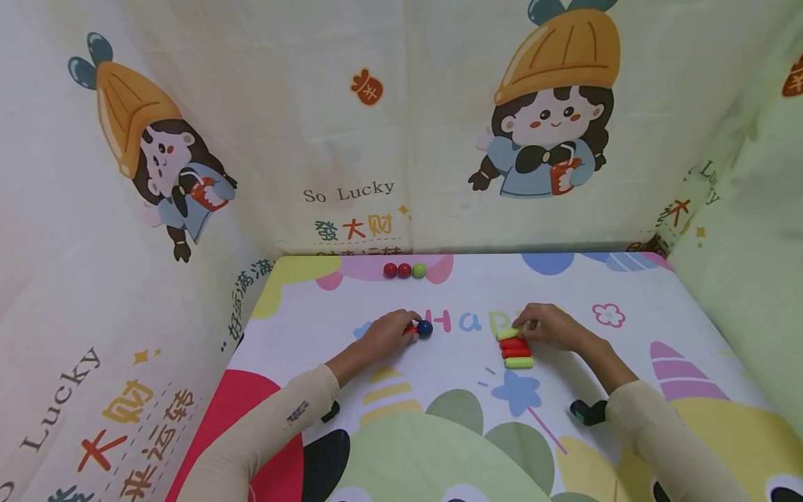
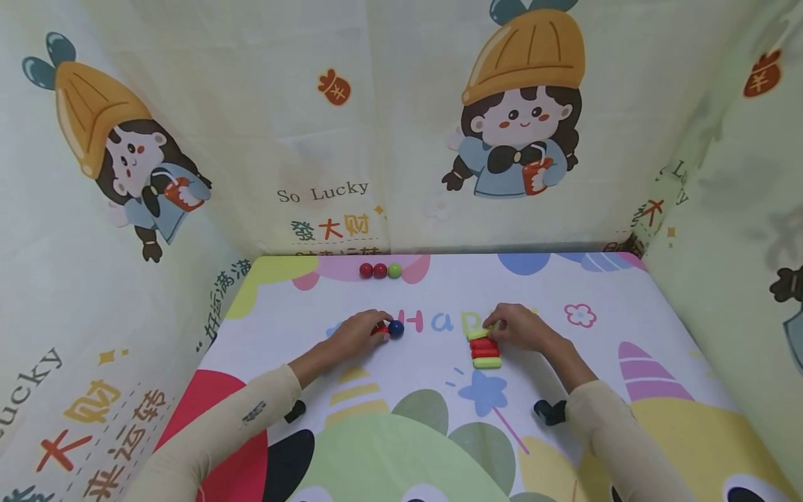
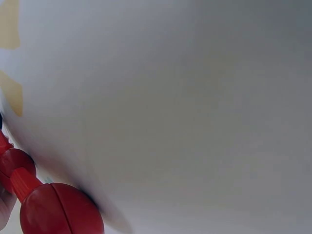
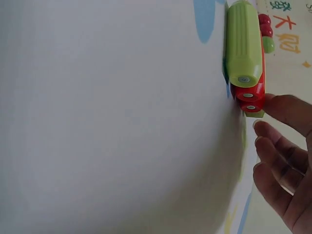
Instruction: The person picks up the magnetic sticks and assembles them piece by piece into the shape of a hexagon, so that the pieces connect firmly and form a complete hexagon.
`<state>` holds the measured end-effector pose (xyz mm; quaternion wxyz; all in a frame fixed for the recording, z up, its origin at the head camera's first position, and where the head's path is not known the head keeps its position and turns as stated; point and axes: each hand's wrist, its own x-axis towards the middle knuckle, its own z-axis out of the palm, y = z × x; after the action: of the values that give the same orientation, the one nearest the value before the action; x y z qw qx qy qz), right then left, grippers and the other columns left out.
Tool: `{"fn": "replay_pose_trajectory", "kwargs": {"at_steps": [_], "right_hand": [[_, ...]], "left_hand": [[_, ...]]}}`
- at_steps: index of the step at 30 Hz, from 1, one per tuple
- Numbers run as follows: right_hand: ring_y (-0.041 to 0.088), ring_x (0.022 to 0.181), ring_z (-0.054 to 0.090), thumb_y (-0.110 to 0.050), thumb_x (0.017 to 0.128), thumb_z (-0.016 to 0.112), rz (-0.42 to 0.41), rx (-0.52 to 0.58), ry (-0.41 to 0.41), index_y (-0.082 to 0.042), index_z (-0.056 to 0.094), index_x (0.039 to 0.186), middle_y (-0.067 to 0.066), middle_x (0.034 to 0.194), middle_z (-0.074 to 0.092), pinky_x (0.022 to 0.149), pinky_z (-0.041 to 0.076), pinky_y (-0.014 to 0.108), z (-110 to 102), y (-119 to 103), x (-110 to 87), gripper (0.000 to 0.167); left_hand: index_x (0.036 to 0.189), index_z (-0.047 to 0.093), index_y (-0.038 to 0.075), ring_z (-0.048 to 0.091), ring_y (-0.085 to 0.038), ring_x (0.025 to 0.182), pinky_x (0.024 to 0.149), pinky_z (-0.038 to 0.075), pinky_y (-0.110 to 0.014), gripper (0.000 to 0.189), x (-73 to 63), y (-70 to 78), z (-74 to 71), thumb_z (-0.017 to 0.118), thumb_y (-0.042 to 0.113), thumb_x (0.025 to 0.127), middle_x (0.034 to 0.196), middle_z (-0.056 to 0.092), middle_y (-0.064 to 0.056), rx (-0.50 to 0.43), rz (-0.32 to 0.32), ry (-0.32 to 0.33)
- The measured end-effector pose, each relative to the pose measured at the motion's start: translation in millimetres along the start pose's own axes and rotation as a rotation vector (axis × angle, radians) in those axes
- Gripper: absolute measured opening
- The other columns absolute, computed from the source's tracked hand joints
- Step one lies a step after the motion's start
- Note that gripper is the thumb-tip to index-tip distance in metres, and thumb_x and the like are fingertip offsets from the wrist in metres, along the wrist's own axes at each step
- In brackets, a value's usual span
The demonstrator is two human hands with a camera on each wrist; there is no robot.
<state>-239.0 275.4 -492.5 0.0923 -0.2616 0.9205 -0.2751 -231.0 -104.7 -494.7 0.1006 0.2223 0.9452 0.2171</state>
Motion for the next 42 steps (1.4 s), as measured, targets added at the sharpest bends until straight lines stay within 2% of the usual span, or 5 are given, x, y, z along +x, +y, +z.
{"fn": "replay_pose_trajectory", "kwargs": {"at_steps": [6,16,25,31,42], "right_hand": [[0.013,0.082,0.061,-0.014,0.083,0.081,0.031,-0.028,0.008,-0.007,0.078,0.107,0.004,0.098,0.071,0.070,0.052,0.023,2.6,-4.1,5.4,0.025],[0.012,0.077,0.057,-0.018,0.083,0.082,0.035,-0.084,-0.043,-0.008,0.078,0.104,0.001,0.095,0.069,0.068,0.050,0.025,7.9,-7.4,19.6,0.024],[0.014,0.084,0.060,-0.020,0.086,0.080,0.081,-0.044,-0.059,-0.009,0.074,0.111,0.002,0.099,0.072,0.071,0.051,0.028,12.1,-19.5,32.1,0.028],[0.013,0.082,0.062,-0.018,0.086,0.080,0.047,-0.029,-0.019,-0.012,0.077,0.110,-0.001,0.095,0.074,0.071,0.052,0.028,19.6,-36.0,48.5,0.025],[0.016,0.089,0.064,-0.015,0.086,0.080,-0.044,-0.120,-0.021,-0.015,0.077,0.109,-0.002,0.102,0.076,0.077,0.054,0.036,42.5,-74.3,85.6,0.024]], "left_hand": [[0.135,0.062,0.015,0.058,-0.013,0.094,0.092,0.053,-0.032,0.039,0.8,-0.3,0.6,0.068,0.021,0.097,0.111,0.067,-0.001,0.004,-0.011,-0.005],[0.134,0.062,0.014,0.057,-0.012,0.092,0.090,0.053,-0.032,0.038,1.5,-1.3,1.6,0.067,0.022,0.097,0.109,0.067,-0.001,0.005,-0.005,-0.004],[0.134,0.062,0.014,0.057,-0.012,0.092,0.090,0.053,-0.032,0.039,1.2,-2.1,2.4,0.068,0.022,0.097,0.109,0.067,0.000,-0.005,-0.008,-0.002],[0.135,0.062,0.016,0.058,-0.012,0.096,0.094,0.053,-0.032,0.041,0.6,0.0,1.2,0.069,0.023,0.096,0.113,0.067,0.000,-0.015,-0.023,-0.004],[0.135,0.062,0.015,0.058,-0.013,0.096,0.094,0.053,-0.033,0.039,0.8,-1.6,0.7,0.068,0.022,0.097,0.112,0.067,-0.001,-0.009,-0.004,-0.003]]}}
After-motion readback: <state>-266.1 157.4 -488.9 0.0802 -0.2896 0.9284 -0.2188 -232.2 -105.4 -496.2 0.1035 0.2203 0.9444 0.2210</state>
